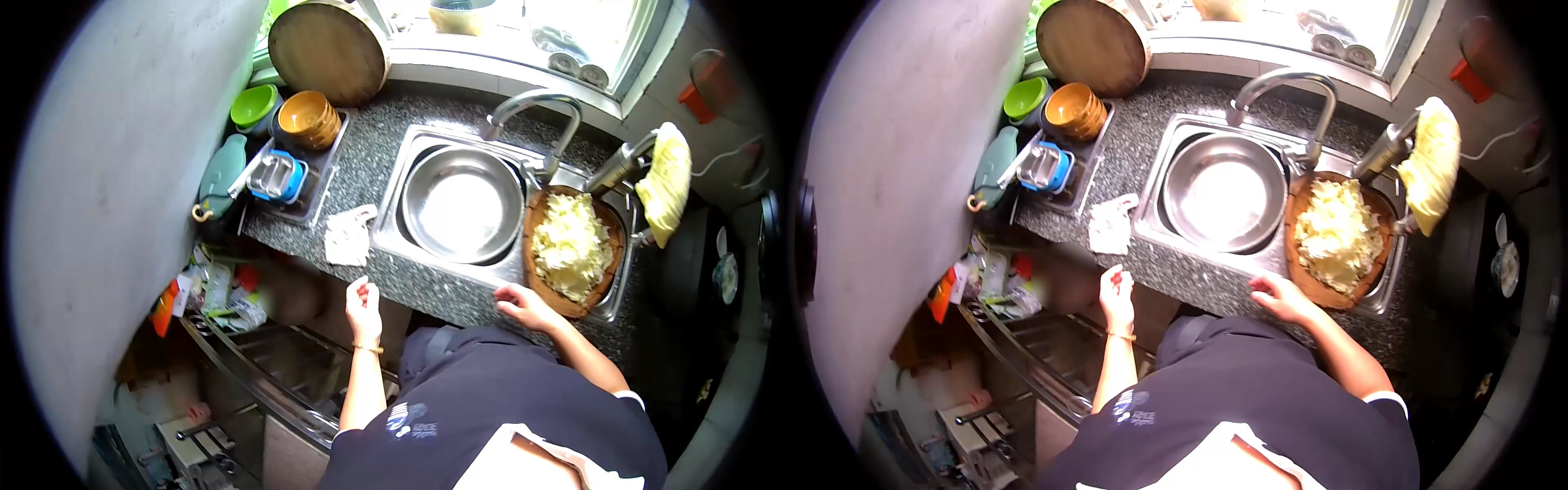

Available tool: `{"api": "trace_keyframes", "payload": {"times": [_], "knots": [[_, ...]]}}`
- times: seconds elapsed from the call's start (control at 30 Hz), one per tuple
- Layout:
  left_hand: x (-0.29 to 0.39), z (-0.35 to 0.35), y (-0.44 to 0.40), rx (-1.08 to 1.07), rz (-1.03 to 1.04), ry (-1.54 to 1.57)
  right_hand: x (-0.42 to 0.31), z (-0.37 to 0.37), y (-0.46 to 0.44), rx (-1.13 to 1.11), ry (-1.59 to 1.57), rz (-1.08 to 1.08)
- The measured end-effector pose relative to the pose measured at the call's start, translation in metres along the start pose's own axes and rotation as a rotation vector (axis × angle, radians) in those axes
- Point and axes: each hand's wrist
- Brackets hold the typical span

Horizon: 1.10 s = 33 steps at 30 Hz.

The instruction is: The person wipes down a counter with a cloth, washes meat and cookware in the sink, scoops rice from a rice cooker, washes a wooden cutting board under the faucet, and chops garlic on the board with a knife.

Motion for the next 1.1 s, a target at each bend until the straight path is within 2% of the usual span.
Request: {"api": "trace_keyframes", "payload": {"times": [0.03,0.07,0.13,0.2,0.27,0.33,0.4,0.43,0.5,0.53,0.63,0.73,0.87,0.9,0.97,1.03,1.07,1.1], "knots": [[0.000,0.012,-0.054,-0.058,0.068,-0.023,0.000,0.013,-0.020,0.092,-0.040,0.067],[0.014,0.017,-0.064,-0.069,0.127,-0.044,0.001,0.007,-0.006,0.141,-0.062,0.119],[0.022,0.057,-0.164,-0.176,0.277,0.154,0.010,0.021,-0.012,0.389,-0.127,0.137],[0.031,0.071,-0.208,-0.139,0.440,0.001,0.000,0.030,-0.015,0.439,-0.203,0.166],[0.074,0.104,-0.272,-0.140,0.743,-0.228,0.000,0.052,-0.021,0.609,-0.172,0.179],[0.140,0.175,-0.345,-0.020,1.222,-0.351,-0.003,0.088,-0.034,0.743,-0.299,0.175],[0.164,0.198,-0.370,-0.034,1.273,-0.420,-0.017,0.100,-0.034,0.745,-0.311,0.209],[0.183,0.240,-0.395,-0.012,1.369,-0.500,-0.021,0.112,-0.049,0.787,-0.332,0.228],[0.236,0.272,-0.434,0.091,1.528,-0.768,-0.029,0.133,-0.043,0.785,-0.376,0.255],[0.252,0.308,-0.461,0.114,1.611,-0.906,-0.037,0.139,-0.048,0.766,-0.351,0.337],[0.290,0.322,-0.476,0.027,1.501,-1.158,-0.037,0.143,-0.051,0.795,-0.334,0.344],[0.317,0.327,-0.485,-0.237,1.367,-1.426,-0.038,0.135,-0.061,0.843,-0.320,0.367],[0.323,0.333,-0.474,-0.285,1.522,-1.390,-0.037,0.120,-0.082,0.853,-0.272,0.342],[0.322,0.332,-0.461,-0.329,1.609,-1.372,-0.040,0.116,-0.088,0.856,-0.308,0.336],[0.302,0.320,-0.428,-0.290,1.991,-1.122,-0.042,0.111,-0.104,0.804,-0.253,0.321],[0.289,0.303,-0.389,-0.374,2.112,-0.719,-0.045,0.109,-0.120,0.719,-0.308,0.296],[0.297,0.288,-0.373,-0.331,2.112,-0.628,-0.042,0.110,-0.132,0.694,-0.370,0.254],[0.306,0.278,-0.374,-0.338,2.023,-0.704,-0.043,0.112,-0.142,0.668,-0.439,0.223]]}}
Point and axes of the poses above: each hand's wrist, its own y-axis away from the middle knuckle, its own z-axis out of the palm, x = y × z, and after that the axes turned 12 degrees about x, right-handed
